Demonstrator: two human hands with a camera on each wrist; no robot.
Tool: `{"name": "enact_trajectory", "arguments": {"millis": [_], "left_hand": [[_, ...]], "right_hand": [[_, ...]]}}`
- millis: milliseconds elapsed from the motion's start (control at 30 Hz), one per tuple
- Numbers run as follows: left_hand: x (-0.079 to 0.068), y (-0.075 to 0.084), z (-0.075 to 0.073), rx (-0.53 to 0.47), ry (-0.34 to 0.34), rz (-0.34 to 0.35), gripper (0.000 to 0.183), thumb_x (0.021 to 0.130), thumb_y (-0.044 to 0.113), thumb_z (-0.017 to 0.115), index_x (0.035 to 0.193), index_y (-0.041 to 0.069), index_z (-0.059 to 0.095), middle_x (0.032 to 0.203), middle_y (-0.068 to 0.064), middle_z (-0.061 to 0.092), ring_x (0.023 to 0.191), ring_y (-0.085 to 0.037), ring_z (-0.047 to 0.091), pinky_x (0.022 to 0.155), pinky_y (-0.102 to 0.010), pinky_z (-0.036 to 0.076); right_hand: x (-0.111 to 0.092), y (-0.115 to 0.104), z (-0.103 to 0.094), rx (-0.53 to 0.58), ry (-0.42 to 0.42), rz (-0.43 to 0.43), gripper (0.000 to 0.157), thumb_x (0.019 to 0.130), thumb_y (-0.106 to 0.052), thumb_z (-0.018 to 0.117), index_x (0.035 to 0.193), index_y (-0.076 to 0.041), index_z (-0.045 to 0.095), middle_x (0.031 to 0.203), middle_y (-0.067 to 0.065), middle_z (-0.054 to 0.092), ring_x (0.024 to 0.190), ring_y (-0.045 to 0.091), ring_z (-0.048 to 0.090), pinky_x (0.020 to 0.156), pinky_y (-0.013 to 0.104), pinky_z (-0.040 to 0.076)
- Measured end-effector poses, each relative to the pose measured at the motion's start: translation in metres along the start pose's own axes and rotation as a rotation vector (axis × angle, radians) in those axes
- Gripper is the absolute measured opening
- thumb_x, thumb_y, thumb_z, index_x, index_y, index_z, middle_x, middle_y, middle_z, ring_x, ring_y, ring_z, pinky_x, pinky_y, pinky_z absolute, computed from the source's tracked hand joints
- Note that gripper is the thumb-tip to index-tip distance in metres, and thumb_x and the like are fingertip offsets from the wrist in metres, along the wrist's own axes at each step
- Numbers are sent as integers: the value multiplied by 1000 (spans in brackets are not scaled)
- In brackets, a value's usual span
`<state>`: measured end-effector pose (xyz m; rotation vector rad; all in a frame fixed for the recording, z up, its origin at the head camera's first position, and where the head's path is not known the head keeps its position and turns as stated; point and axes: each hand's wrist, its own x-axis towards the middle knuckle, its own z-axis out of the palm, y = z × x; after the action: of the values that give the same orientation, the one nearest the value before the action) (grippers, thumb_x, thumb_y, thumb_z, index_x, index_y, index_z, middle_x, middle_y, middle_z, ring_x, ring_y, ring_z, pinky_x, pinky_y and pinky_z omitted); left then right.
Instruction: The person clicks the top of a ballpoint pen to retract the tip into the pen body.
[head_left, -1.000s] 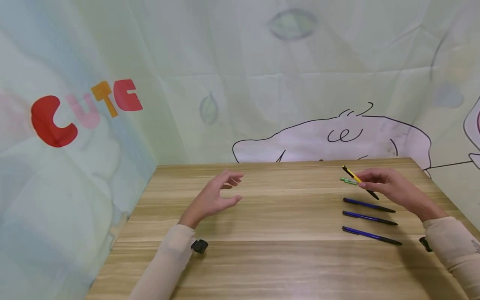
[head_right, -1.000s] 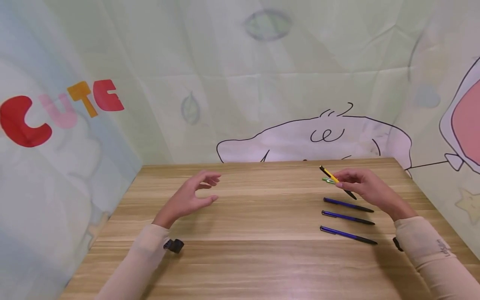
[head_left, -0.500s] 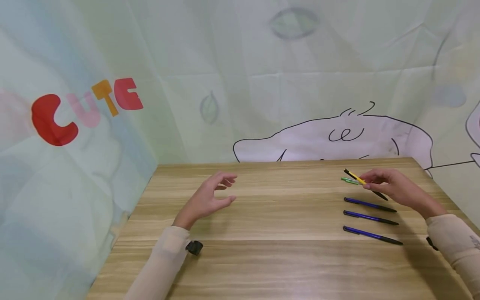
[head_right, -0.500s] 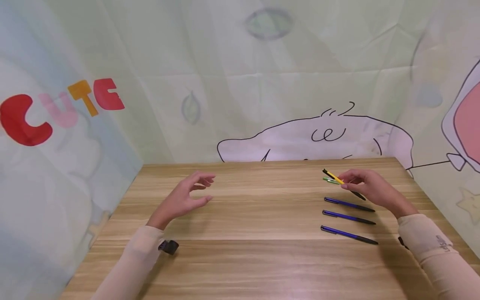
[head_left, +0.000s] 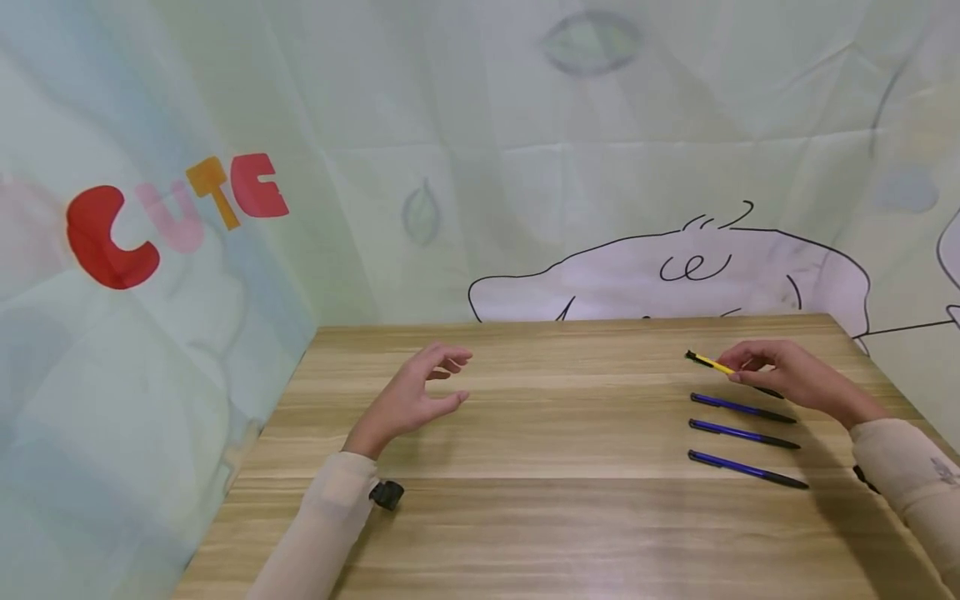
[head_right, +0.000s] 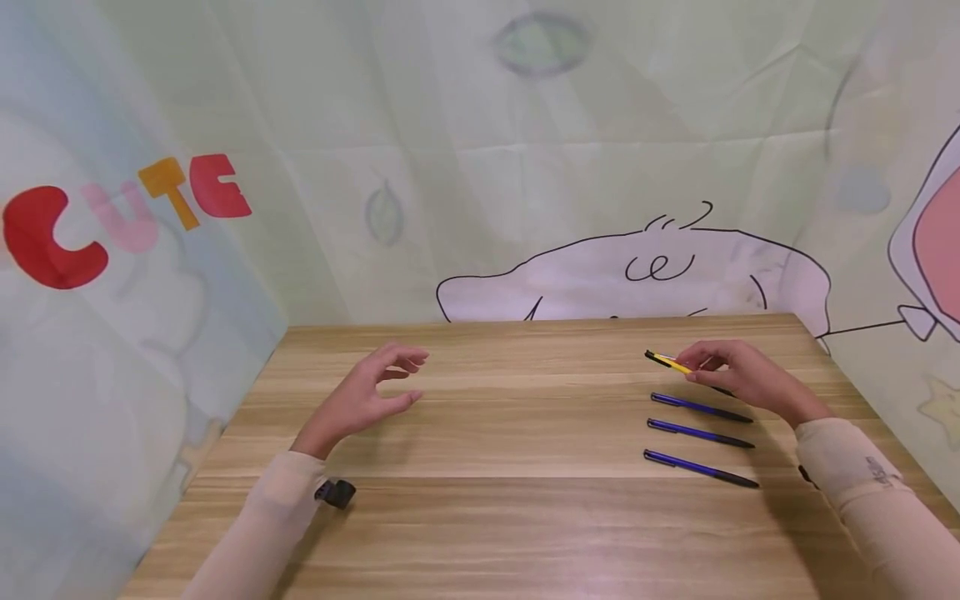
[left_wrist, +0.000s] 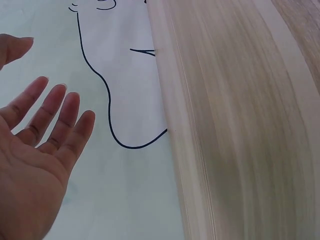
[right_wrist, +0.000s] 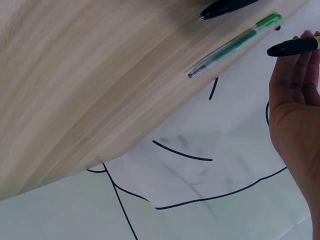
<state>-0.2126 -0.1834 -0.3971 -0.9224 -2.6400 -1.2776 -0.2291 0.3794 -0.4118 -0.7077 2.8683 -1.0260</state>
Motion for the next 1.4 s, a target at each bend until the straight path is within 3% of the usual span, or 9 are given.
{"name": "enact_trajectory", "arguments": {"millis": [133, 333, 533, 833, 1200, 1400], "left_hand": [[0, -1, 0, 6, 4, -2, 49, 89, 12, 78, 134, 15, 60, 121, -2, 60, 116, -34, 61, 101, -49, 54], [-1, -2, 0, -8, 2, 10, 48, 88, 10, 78, 133, 14, 61, 121, -3, 59, 115, -35, 60, 101, -49, 54], [-2, -2, 0, 2, -1, 8, 47, 88, 11, 78, 132, 15, 62, 121, -1, 59, 114, -26, 60, 100, -46, 55], [-2, -2, 1, 13, -1, 6, 46, 89, 13, 78, 131, 14, 62, 123, -2, 60, 114, -30, 61, 100, -46, 55], [-3, -1, 1, 16, -2, -3, 46, 88, 11, 78, 131, 14, 62, 123, -1, 59, 114, -27, 61, 100, -46, 55], [-3, -1, 2, 13, 4, -4, 46, 88, 9, 78, 131, 13, 62, 122, -2, 60, 114, -29, 61, 100, -47, 55]], "right_hand": [[2, 5, 0, -12, -8, -18, 19, 93, -6, 72, 112, -9, 73, 99, 8, 72, 87, 4, 64, 74, 20, 54], [4, 10, -2, -53, -74, 33, 19, 92, -4, 72, 110, -10, 74, 102, 4, 72, 88, 3, 62, 75, 21, 55], [5, 13, 1, -80, -110, 53, 21, 90, -1, 73, 110, -9, 75, 101, 2, 72, 86, 3, 61, 74, 23, 55], [8, 20, 7, -147, -154, 91, 18, 91, -7, 74, 109, -11, 74, 97, -5, 71, 88, 9, 61, 77, 24, 54], [9, 24, 14, -207, -107, 73, 19, 91, 0, 72, 109, -6, 74, 98, 2, 71, 93, 23, 67, 84, 50, 58], [8, 23, 13, -205, -89, 78, 19, 91, -2, 72, 110, -5, 74, 99, 3, 71, 94, 25, 67, 85, 53, 57]]}}
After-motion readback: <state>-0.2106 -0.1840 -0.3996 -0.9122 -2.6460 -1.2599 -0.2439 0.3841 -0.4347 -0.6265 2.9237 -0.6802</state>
